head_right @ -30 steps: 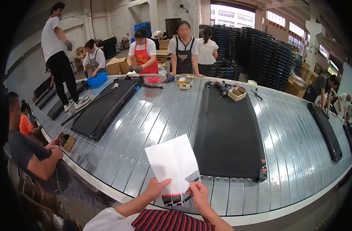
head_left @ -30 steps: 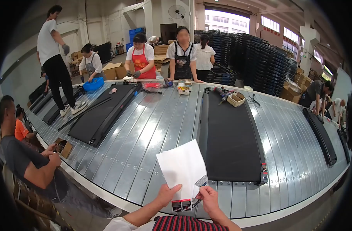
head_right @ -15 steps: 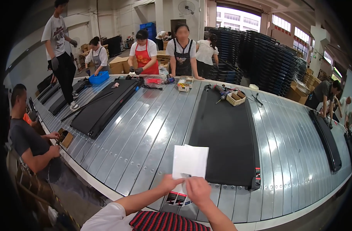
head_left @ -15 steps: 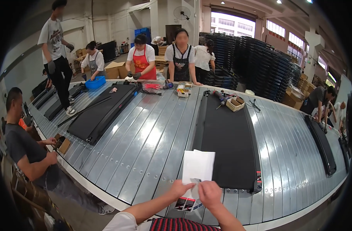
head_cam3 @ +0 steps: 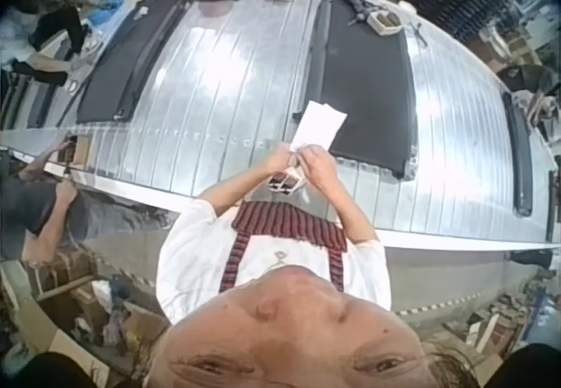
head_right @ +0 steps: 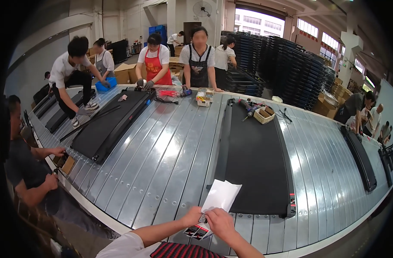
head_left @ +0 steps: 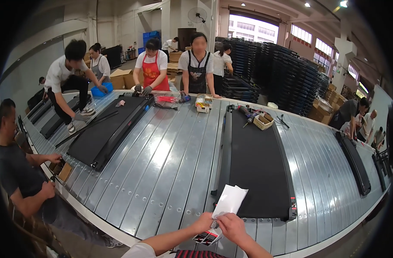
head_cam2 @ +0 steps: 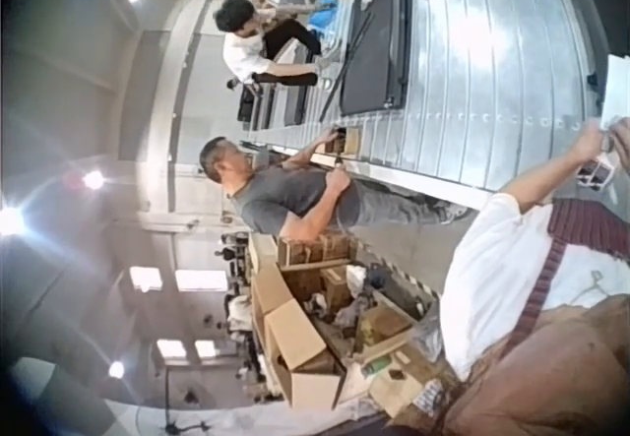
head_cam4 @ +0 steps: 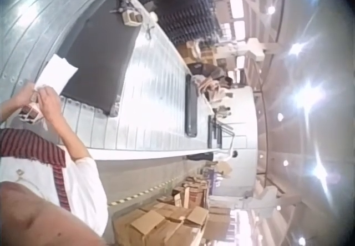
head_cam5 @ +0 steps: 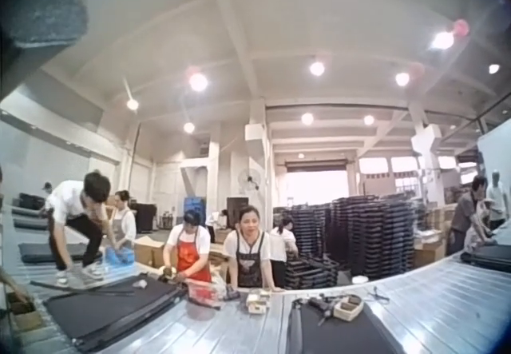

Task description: Apply product labels and stickers to treadmill units on a factory assembly line.

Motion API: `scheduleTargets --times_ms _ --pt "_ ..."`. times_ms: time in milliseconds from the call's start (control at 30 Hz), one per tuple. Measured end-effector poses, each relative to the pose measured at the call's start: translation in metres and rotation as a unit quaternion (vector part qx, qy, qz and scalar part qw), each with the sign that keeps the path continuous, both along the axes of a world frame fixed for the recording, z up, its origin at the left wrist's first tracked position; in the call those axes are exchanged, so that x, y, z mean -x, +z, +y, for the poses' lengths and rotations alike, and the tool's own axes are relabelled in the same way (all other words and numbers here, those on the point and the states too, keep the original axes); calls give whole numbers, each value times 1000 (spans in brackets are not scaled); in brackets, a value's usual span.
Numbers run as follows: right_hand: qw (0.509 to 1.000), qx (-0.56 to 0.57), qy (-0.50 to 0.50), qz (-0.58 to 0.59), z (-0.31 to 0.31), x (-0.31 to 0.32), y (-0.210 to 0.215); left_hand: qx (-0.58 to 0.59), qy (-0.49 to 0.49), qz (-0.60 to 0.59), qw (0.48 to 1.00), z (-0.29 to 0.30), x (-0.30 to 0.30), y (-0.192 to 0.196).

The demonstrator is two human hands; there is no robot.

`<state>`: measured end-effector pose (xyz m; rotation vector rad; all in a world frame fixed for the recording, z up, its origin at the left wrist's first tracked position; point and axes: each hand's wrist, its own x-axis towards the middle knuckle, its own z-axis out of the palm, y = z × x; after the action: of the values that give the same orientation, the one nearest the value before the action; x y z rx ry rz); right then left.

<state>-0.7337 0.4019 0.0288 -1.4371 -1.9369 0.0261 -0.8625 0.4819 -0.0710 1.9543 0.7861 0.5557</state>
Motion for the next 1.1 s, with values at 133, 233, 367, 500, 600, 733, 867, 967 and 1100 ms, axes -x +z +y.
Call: scheduleTargets --times_ms 133,233,367,500,600,733,867,967,1100 --pt "998 42 18 -37 6 8 -3 27 -4 10 1000 7 7 -5" --pt "998 43 18 -38 12 12 -4 16 -22 16 999 11 13 -4" --pt "996 76 21 -52 16 18 -3 36 -33 -5 999 13 19 9" --pt "993 84 28 -75 17 23 -1 41 -34 46 998 16 24 18" --pt "988 96 50 -111 13 22 -4 37 -40 48 997 14 28 13" --pt "987 115 63 -90 15 20 -8 47 -30 68 996 16 25 8" --pt "992 101 71 -40 13 23 -15 48 -30 57 997 16 27 -6" --pt "992 96 75 -13 13 23 -22 15 -40 68 997 15 30 -17" --pt "990 102 88 42 9 25 -33 23 -34 73 996 11 37 -24"
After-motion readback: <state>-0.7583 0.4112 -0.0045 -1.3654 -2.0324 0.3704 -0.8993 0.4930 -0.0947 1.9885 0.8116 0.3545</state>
